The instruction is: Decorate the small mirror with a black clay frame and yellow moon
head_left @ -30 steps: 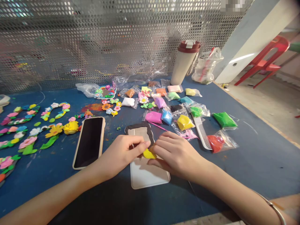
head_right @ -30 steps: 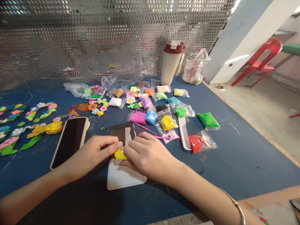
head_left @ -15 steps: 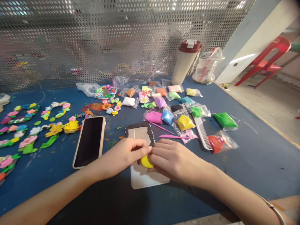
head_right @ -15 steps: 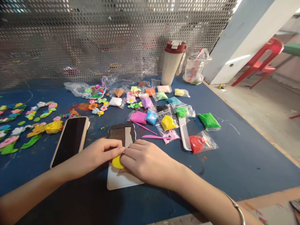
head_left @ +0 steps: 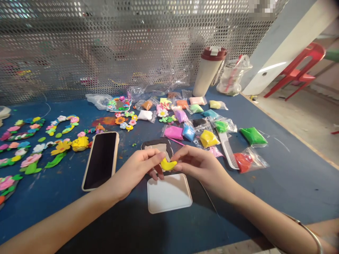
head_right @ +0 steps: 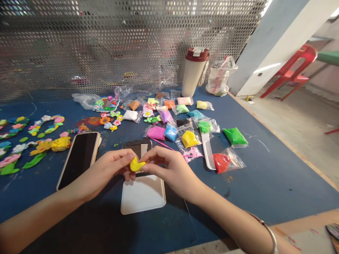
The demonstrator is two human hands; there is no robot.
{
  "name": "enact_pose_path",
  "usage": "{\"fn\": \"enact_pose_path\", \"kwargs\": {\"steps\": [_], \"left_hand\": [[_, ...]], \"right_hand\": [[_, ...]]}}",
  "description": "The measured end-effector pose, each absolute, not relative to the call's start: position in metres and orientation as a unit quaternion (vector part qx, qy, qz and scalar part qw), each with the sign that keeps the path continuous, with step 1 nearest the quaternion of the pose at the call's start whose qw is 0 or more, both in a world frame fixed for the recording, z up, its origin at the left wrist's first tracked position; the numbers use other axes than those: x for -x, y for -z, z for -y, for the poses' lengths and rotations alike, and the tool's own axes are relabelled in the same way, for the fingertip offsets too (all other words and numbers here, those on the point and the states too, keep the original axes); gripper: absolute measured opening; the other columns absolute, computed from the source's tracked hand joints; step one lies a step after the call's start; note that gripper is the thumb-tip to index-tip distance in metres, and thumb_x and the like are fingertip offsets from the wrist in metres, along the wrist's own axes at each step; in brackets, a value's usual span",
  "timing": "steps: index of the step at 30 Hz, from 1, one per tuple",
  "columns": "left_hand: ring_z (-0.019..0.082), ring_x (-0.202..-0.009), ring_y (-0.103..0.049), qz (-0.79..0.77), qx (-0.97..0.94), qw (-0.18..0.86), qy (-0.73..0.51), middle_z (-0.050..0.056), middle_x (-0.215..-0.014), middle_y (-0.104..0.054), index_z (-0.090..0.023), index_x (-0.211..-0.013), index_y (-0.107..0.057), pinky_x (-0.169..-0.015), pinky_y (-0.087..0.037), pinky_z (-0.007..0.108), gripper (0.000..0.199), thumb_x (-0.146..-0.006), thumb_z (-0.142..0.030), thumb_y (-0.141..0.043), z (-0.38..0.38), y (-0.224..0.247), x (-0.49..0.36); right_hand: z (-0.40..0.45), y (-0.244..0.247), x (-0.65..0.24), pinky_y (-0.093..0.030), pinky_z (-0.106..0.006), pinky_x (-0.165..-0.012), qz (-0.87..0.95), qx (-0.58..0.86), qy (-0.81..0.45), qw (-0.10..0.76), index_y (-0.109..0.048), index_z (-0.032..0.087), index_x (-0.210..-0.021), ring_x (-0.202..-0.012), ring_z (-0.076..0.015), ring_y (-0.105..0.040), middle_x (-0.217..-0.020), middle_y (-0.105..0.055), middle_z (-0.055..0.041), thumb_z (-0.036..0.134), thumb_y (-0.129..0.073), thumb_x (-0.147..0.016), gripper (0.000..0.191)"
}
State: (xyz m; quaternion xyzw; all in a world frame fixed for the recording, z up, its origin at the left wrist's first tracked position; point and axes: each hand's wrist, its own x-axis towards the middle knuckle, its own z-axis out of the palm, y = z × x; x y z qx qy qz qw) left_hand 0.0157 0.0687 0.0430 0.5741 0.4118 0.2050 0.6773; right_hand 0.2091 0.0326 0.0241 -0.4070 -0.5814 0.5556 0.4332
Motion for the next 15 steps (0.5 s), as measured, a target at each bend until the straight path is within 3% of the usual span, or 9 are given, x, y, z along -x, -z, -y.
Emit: {"fn": "enact_pose_path", "kwargs": {"steps": [3, 8, 12, 15], "left_hand": [[0.011, -0.063, -0.057, -0.393, -0.568, 0.698, -0.187, 0.0, -0.068, -0.06, -0.014, -0.076, -0.06, -0.062, -0.044, 0.023, 0.035, -0.089, -0.047, -0.053, -0.068, -0.041, -0.014], [0.012, -0.065, -0.058, -0.358, -0.588, 0.716, -0.119, 0.002, -0.074, -0.065, -0.015, -0.081, -0.061, -0.064, -0.046, 0.025, 0.03, -0.086, -0.044, -0.058, -0.064, -0.041, -0.014], [0.012, -0.065, -0.057, -0.427, -0.612, 0.641, -0.179, -0.001, -0.067, -0.062, -0.016, -0.08, -0.062, -0.063, -0.044, 0.023, 0.025, -0.085, -0.041, -0.06, -0.06, -0.044, -0.018], [0.014, -0.066, -0.058, -0.463, -0.62, 0.598, -0.208, -0.002, -0.066, -0.061, -0.017, -0.077, -0.062, -0.063, -0.044, 0.024, 0.025, -0.083, -0.041, -0.062, -0.059, -0.044, -0.02]], "right_hand": [[-0.037, -0.02, -0.211, -0.052, -0.026, -0.073, 0.504, 0.375, -0.637, 0.447, -0.065, 0.018, -0.087, -0.075, -0.012, -0.063, -0.083, -0.066, -0.001, 0.028, -0.068, -0.082, 0.012], [-0.041, -0.017, -0.212, -0.048, -0.022, -0.07, 0.451, 0.384, -0.662, 0.459, -0.067, 0.019, -0.09, -0.073, -0.0094, -0.059, -0.082, -0.063, 0.0011, 0.034, -0.066, -0.083, 0.016], [-0.039, -0.017, -0.209, -0.049, -0.028, -0.074, 0.447, 0.404, -0.667, 0.438, -0.067, 0.018, -0.096, -0.079, -0.0138, -0.06, -0.086, -0.065, -0.0025, 0.044, -0.061, -0.085, 0.029], [-0.037, -0.016, -0.206, -0.047, -0.031, -0.08, 0.463, 0.403, -0.663, 0.429, -0.069, 0.017, -0.094, -0.084, -0.0162, -0.061, -0.09, -0.067, -0.0039, 0.039, -0.069, -0.08, 0.026]]}}
